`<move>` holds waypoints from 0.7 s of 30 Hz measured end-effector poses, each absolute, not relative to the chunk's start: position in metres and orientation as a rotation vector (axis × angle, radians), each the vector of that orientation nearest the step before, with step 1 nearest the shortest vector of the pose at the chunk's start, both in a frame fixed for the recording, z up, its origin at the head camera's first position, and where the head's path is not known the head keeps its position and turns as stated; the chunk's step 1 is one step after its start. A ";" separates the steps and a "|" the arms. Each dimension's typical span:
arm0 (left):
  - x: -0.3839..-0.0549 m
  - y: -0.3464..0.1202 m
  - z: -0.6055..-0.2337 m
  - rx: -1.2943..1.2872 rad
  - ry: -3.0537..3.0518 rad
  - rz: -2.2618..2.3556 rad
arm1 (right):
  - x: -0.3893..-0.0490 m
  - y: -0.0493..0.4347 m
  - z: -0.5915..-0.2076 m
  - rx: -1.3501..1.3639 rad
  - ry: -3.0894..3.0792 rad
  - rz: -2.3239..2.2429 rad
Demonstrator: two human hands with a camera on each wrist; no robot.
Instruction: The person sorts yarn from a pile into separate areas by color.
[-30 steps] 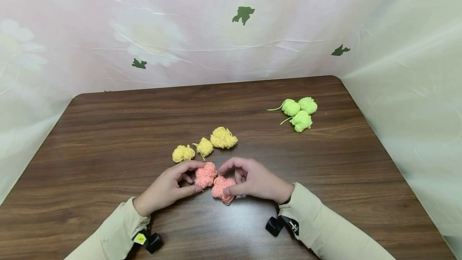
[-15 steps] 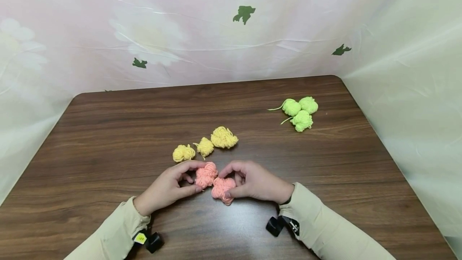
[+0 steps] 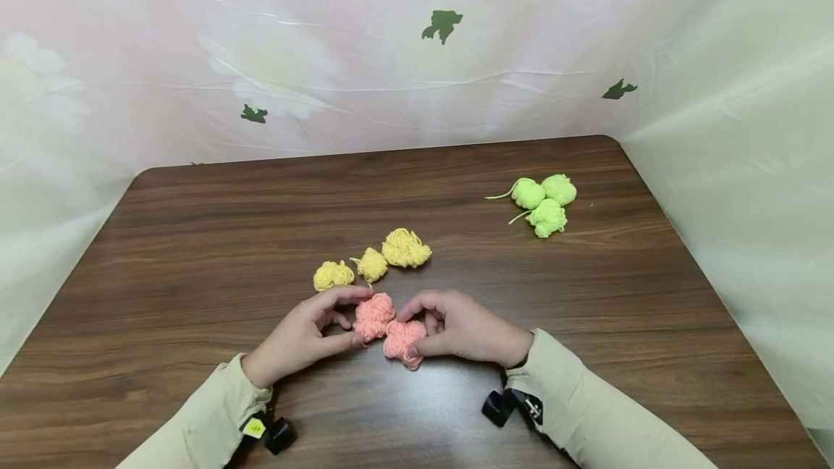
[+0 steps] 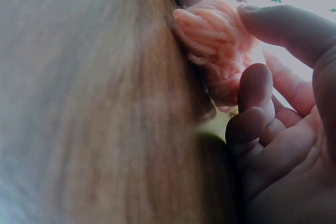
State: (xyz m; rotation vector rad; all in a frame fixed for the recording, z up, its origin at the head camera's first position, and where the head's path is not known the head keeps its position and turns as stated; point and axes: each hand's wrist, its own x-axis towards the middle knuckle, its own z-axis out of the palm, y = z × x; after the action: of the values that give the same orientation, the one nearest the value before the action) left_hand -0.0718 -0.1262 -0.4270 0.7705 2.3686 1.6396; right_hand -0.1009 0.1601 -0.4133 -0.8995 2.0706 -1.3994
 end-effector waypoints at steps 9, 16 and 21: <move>-0.073 -0.126 -0.426 0.849 2.429 1.734 | -0.102 0.160 -0.414 -0.920 2.057 -1.418; -0.077 -0.131 -0.417 0.819 2.578 1.758 | -0.102 0.160 -0.414 -0.912 2.059 -1.415; -0.082 -0.138 -0.415 0.759 2.636 1.739 | -0.103 0.160 -0.414 -0.891 2.059 -1.411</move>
State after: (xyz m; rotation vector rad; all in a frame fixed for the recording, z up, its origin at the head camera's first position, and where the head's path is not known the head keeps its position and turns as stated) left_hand -0.0819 -0.1379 -0.4149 0.7594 2.6360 1.7385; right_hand -0.1026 0.1602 -0.4140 -0.8911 2.0594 -1.4112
